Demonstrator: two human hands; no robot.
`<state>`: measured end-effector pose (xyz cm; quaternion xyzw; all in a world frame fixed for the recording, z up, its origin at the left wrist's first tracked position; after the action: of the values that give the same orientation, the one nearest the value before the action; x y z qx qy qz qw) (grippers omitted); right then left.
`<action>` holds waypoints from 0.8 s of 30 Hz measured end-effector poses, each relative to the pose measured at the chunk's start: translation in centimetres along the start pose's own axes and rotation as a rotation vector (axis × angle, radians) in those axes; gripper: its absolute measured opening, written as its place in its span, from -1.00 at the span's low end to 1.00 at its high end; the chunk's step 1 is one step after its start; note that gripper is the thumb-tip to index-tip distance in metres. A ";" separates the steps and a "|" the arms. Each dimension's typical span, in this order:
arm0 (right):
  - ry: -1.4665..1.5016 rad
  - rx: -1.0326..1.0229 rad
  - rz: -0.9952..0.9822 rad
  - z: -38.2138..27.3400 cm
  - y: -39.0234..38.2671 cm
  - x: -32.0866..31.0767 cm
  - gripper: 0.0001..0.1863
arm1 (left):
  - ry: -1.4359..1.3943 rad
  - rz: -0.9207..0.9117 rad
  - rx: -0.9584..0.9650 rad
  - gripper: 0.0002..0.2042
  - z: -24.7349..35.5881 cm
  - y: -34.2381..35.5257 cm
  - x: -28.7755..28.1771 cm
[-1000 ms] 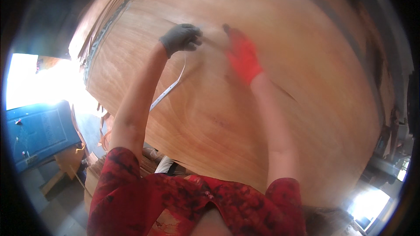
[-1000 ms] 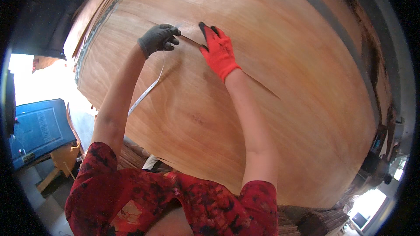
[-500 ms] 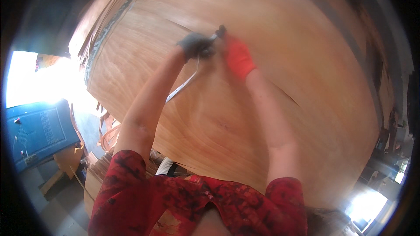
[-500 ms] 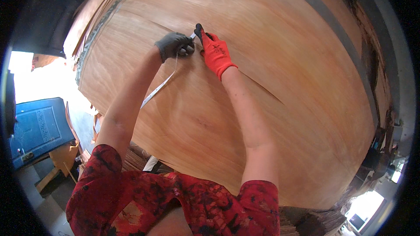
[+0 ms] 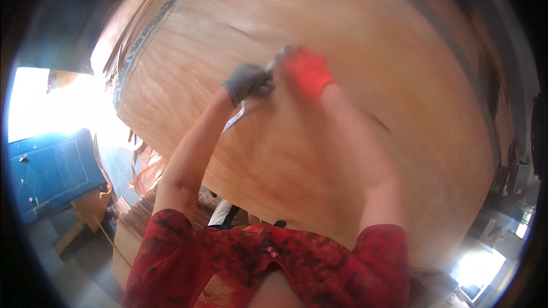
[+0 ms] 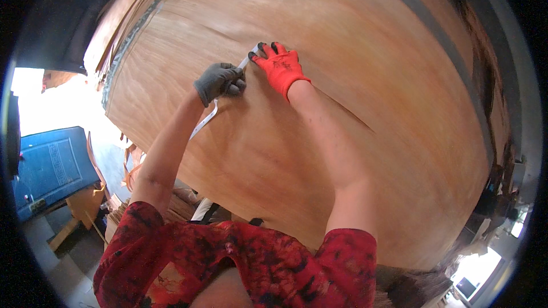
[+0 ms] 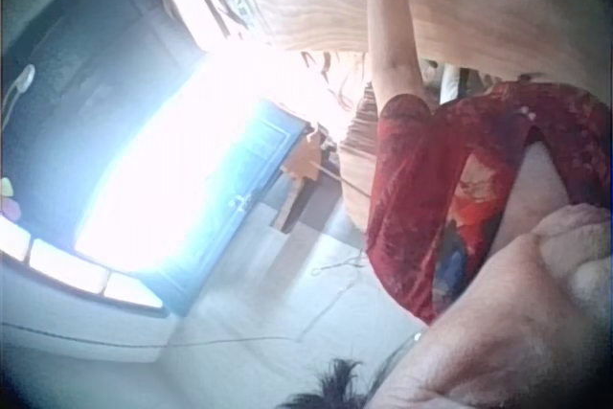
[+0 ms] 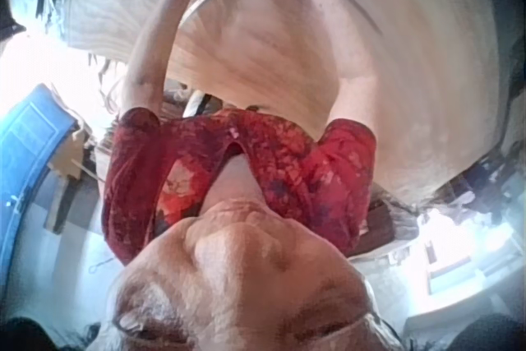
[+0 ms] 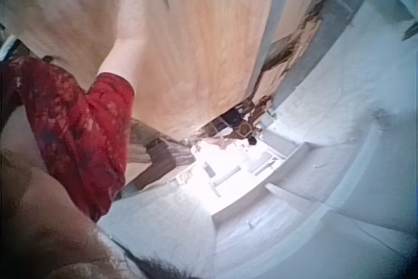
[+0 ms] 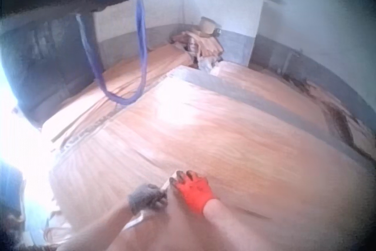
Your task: The person applies adhesive to wood veneer sheets, places them on a panel, and uses a block to press them down, then trims the edges with a knife.
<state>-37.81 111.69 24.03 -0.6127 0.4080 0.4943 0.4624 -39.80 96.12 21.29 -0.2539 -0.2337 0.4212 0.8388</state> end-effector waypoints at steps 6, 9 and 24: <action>-0.029 -0.002 0.002 -0.7 -0.9 -2.9 -0.52 | 0.589 0.133 0.038 -0.80 4.5 -2.3 -4.8; -0.053 -0.039 0.120 0.5 -2.0 -2.5 -0.45 | 0.457 0.083 0.042 -0.76 6.2 -5.4 -0.2; 0.515 0.675 0.300 21.0 -40.9 -3.6 -0.06 | 0.316 -0.434 0.060 -0.65 4.2 -6.6 37.8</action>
<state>-4.12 141.98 32.48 -0.4645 0.7326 0.2263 0.4430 -18.20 124.87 35.35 -0.2357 -0.1363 0.1935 0.9426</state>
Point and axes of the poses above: each hand's wrist, its own y-axis towards the middle knuckle, its own x-axis out of the palm, z = x × y, the point moved 8 cm from there along y, towards the middle knuckle, and after that the axes turned 1 degree about -z, right-handed, at the moved point
